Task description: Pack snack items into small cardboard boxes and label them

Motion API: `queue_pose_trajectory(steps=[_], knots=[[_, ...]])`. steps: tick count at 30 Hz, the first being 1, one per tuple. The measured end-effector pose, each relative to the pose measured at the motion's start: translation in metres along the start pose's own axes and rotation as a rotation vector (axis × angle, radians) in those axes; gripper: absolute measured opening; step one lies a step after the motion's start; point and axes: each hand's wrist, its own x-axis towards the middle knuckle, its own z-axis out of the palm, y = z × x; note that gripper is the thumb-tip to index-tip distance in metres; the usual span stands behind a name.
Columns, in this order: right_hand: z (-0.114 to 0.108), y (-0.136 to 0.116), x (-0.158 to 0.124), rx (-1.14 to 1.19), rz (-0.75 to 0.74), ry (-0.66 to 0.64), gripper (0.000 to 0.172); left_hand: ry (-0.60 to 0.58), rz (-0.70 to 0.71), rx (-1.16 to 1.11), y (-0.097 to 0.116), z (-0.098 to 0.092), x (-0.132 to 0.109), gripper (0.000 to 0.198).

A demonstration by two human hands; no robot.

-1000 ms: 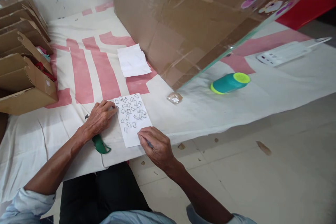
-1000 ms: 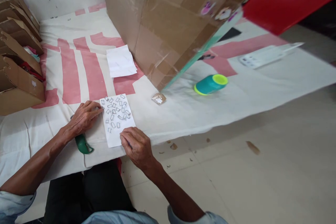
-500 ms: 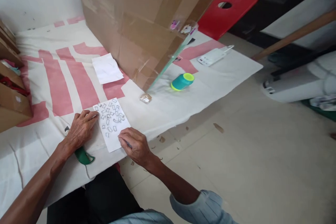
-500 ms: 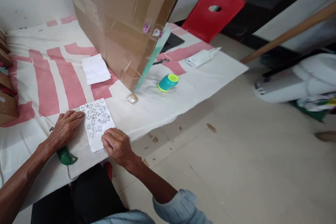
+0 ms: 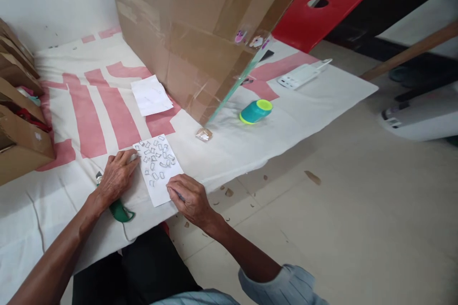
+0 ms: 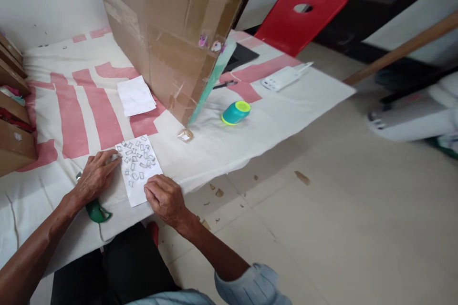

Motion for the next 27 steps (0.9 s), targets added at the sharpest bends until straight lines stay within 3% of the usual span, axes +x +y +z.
queue_pose_trajectory(steps=[20, 27], knots=[[0.0029, 0.0013, -0.0028, -0.025, -0.012, 0.018, 0.021, -0.057, -0.016, -0.037, 0.0020, 0.0000, -0.0001, 0.041], [0.0035, 0.0001, -0.0033, -0.031, -0.013, 0.021, 0.022, -0.061, -0.064, -0.156, 0.0024, -0.0016, 0.0020, 0.046]])
